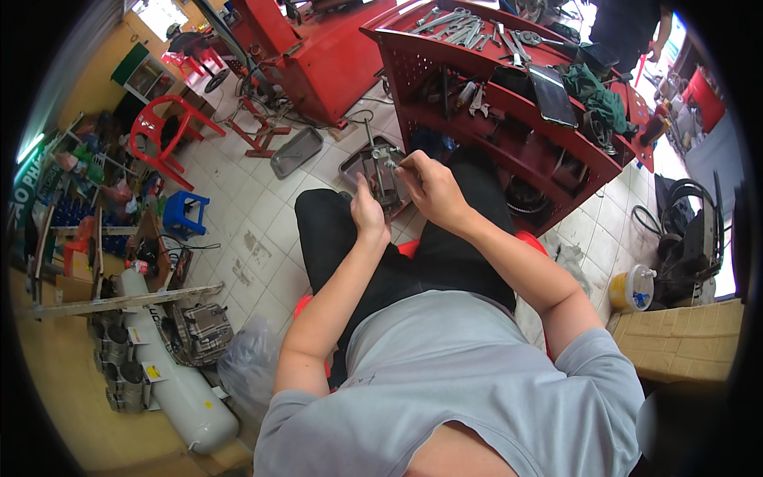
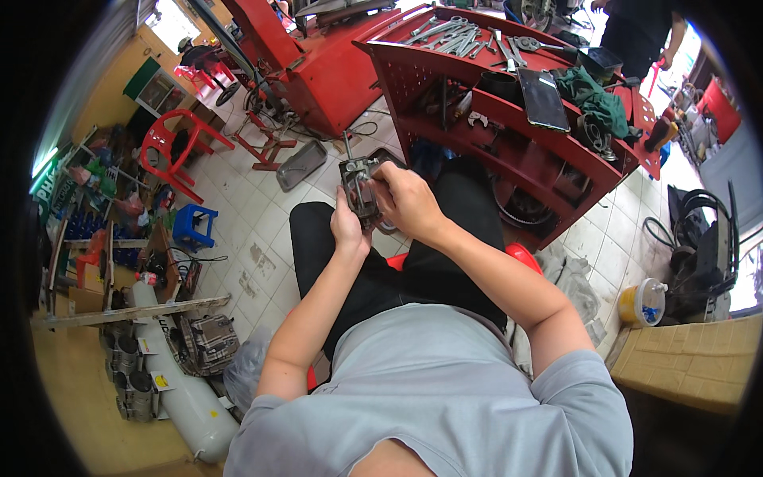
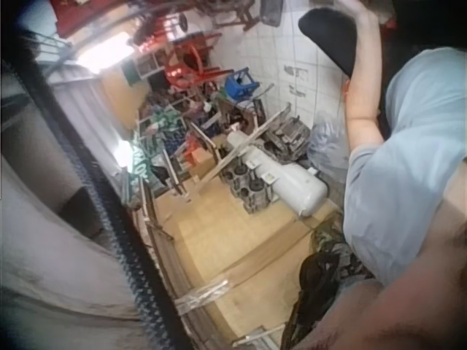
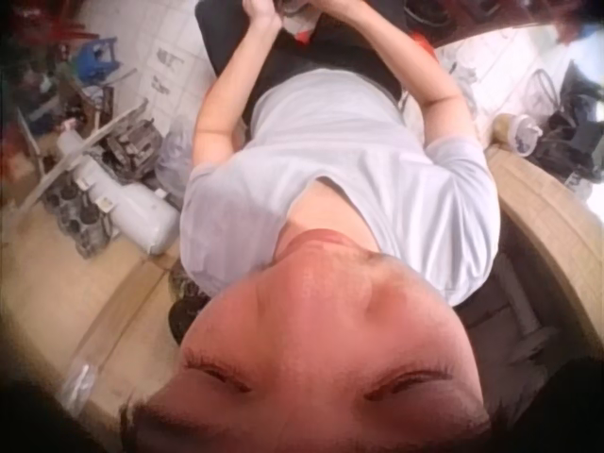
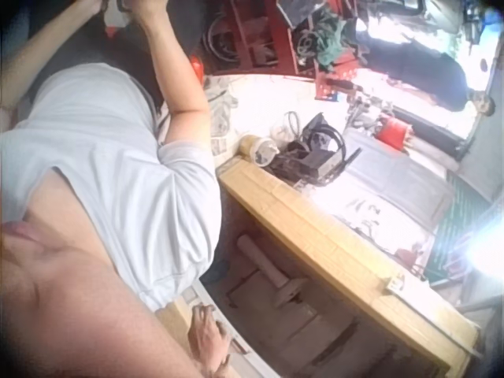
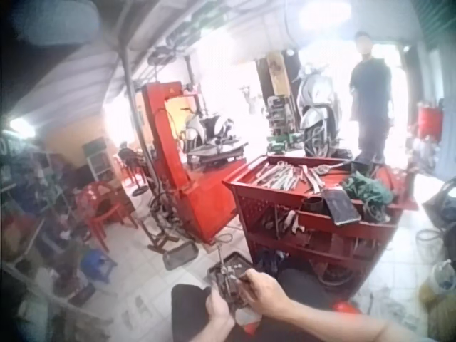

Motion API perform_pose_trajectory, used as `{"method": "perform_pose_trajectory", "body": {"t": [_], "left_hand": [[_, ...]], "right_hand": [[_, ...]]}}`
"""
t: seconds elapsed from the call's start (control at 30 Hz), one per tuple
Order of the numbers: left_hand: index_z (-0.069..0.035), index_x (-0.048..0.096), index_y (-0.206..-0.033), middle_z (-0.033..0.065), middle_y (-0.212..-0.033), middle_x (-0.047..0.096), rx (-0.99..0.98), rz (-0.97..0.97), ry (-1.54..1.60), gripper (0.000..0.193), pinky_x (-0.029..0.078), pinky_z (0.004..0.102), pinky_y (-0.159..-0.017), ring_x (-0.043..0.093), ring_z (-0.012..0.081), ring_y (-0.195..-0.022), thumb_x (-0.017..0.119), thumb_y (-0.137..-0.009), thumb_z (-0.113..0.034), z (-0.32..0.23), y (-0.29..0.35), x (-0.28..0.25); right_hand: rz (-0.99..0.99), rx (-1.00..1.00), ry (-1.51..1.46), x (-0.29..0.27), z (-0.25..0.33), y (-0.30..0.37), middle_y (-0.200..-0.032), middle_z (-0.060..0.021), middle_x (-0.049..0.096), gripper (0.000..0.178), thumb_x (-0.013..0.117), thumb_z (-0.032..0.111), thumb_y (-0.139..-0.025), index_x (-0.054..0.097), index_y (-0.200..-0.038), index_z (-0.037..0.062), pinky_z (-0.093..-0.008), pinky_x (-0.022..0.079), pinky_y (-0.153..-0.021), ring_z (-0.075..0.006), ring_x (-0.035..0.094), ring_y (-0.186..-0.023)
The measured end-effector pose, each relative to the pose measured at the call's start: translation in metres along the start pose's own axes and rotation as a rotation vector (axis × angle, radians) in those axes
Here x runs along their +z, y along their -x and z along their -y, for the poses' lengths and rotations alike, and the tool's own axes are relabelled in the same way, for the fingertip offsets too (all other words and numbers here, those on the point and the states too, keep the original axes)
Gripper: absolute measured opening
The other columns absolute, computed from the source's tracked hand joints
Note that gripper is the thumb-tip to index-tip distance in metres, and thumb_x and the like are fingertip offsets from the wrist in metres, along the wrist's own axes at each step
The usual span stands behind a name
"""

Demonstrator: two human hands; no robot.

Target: The person assembles a mechanical component, likely a brake caliper, by hand while seated. They insert a metal rod and tighten bolts, then place the assembly into a red bench vise and use a wrench to tighten the bolts further.

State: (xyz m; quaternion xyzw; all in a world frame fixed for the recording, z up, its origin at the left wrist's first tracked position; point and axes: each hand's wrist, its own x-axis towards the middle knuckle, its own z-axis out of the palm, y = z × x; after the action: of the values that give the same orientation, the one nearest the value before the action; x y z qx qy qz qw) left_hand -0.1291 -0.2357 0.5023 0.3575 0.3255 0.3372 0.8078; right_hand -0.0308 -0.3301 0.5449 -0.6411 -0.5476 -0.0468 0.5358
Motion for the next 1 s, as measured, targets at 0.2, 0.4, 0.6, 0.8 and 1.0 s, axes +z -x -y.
{"method": "perform_pose_trajectory", "body": {"t": [0.2,0.4,0.6,0.8,1.0], "left_hand": [[-0.008,0.055,-0.098,0.0021,-0.075,0.055,0.215,0.042,-0.052,0.039,0.043,0.0250,-0.044,0.056,0.0127,-0.057,0.038,-0.098,-0.043,0.019,-0.020,-0.015],[-0.005,0.054,-0.093,0.0009,-0.074,0.050,0.289,0.003,-0.062,0.039,0.042,0.0258,-0.052,0.052,0.0114,-0.062,0.040,-0.098,-0.041,0.024,-0.023,-0.018],[0.000,0.058,-0.101,0.0056,-0.100,0.059,0.366,0.021,0.002,0.038,0.041,0.0250,-0.081,0.053,0.0117,-0.092,0.046,-0.098,-0.036,0.013,0.004,0.004],[0.003,0.056,-0.114,0.0089,-0.110,0.054,0.616,0.073,-0.196,0.037,0.042,0.0259,-0.085,0.054,0.0141,-0.099,0.047,-0.099,-0.028,0.025,0.000,-0.001],[0.001,0.054,-0.121,0.0121,-0.113,0.050,0.743,0.047,-0.460,0.034,0.040,0.0299,-0.091,0.052,0.0188,-0.101,0.041,-0.100,-0.023,0.024,0.014,0.007]], "right_hand": [[0.340,0.330,-0.648,-0.005,0.019,-0.002,-0.073,-0.0008,0.053,0.026,0.043,0.003,-0.094,0.053,-0.118,0.0030,-0.0219,0.044,-0.057,-0.0061,0.050,-0.064],[0.377,0.459,-0.801,-0.004,0.021,-0.004,-0.072,0.0015,0.051,0.029,0.038,-0.001,-0.088,0.056,-0.111,0.0008,-0.0221,0.044,-0.058,-0.0053,0.049,-0.063],[0.319,0.464,-0.682,0.007,0.004,0.005,-0.064,-0.0020,0.053,0.020,0.047,0.011,-0.090,0.061,-0.096,-0.0007,-0.0236,0.038,-0.046,-0.0058,0.047,-0.052],[0.134,0.494,-0.546,0.013,0.012,0.008,-0.075,-0.0025,0.060,0.021,0.060,0.017,-0.088,0.064,-0.095,-0.0025,-0.0238,0.043,-0.060,-0.0060,0.053,-0.068],[-0.079,0.704,-0.938,0.015,0.020,0.010,-0.068,0.0022,0.058,0.013,0.066,0.015,-0.085,0.064,-0.088,0.0029,-0.0204,0.038,-0.052,-0.0039,0.048,-0.058]]}}
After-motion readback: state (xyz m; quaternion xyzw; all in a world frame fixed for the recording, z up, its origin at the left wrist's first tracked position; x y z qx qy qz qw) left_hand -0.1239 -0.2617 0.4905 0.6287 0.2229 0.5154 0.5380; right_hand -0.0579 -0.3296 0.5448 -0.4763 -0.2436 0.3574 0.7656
